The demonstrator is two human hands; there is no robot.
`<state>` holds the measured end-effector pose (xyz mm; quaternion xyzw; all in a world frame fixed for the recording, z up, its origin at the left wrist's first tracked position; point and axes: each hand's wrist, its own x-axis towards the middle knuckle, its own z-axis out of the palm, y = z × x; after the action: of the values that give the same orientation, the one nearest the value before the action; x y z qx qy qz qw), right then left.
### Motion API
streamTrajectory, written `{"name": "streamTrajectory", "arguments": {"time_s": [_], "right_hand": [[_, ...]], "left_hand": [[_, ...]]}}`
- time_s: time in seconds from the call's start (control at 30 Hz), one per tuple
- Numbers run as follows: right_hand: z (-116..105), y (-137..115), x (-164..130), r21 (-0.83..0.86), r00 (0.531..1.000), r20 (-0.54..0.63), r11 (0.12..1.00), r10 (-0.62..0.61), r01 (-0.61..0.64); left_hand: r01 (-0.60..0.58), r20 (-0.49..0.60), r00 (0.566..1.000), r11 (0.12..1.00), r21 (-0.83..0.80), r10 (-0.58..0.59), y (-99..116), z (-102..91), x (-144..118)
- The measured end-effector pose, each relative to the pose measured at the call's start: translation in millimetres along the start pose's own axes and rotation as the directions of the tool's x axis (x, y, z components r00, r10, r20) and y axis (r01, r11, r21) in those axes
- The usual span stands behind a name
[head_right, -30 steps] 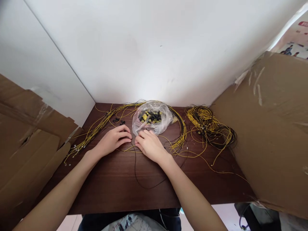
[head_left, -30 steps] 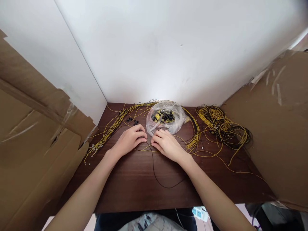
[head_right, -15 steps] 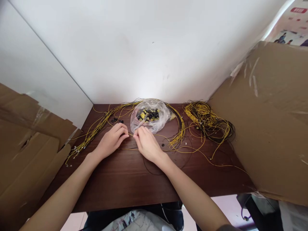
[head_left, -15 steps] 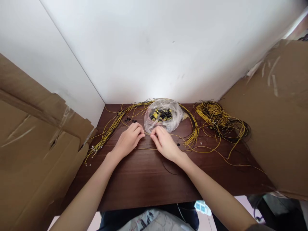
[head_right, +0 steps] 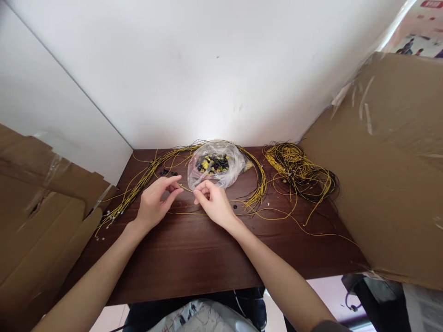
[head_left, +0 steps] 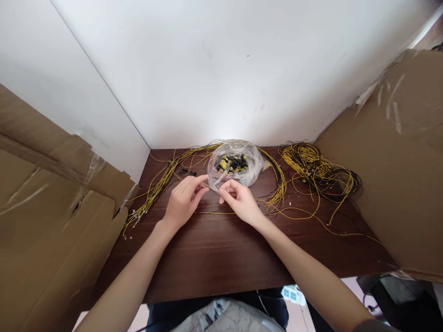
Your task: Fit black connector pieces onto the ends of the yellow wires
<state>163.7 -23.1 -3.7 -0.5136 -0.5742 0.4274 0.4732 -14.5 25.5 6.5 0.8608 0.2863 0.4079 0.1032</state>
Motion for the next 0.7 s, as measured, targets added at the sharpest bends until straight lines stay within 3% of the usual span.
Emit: {"name": "streamTrajectory", "arguments": {"time_s": [0.17,0.27,0.33,0.5,0.6,0.7], "right_hand": [[-1,2,1,-0.063,1.0,-0.014,0.998,-0.012,0.012],[-1,2,1,-0.087,1.0,-0.008,0.996,-0.018,0.017],[-1,1,1,-0.102,1.0,-0.011,0.995,-0.017,0.016],[-3,-1,1,-0.118,0.999,-0.039,0.993,-0.031,0.026],[-4,-2,1,-0.122,0.998,-0.048,0.992,-0.042,0.035],[-5,-2,0,-0.139,0.998,-0.044,0.989,-0.053,0.046]], "left_hand": [[0.057,0.007,0.998,0.998,-0.04,-0.057,2,-0.1,1],[0.166,-0.015,0.985,0.975,-0.147,-0.17,5,1.6,1],[0.273,-0.003,0.959,0.924,-0.269,-0.284,7,3.3,1],[0.472,0.07,0.851,0.701,-0.534,-0.52,10,7.4,2],[0.504,0.082,0.814,0.628,-0.593,-0.575,10,8.2,3],[0.517,0.095,0.803,0.61,-0.601,-0.588,10,7.8,4]]}}
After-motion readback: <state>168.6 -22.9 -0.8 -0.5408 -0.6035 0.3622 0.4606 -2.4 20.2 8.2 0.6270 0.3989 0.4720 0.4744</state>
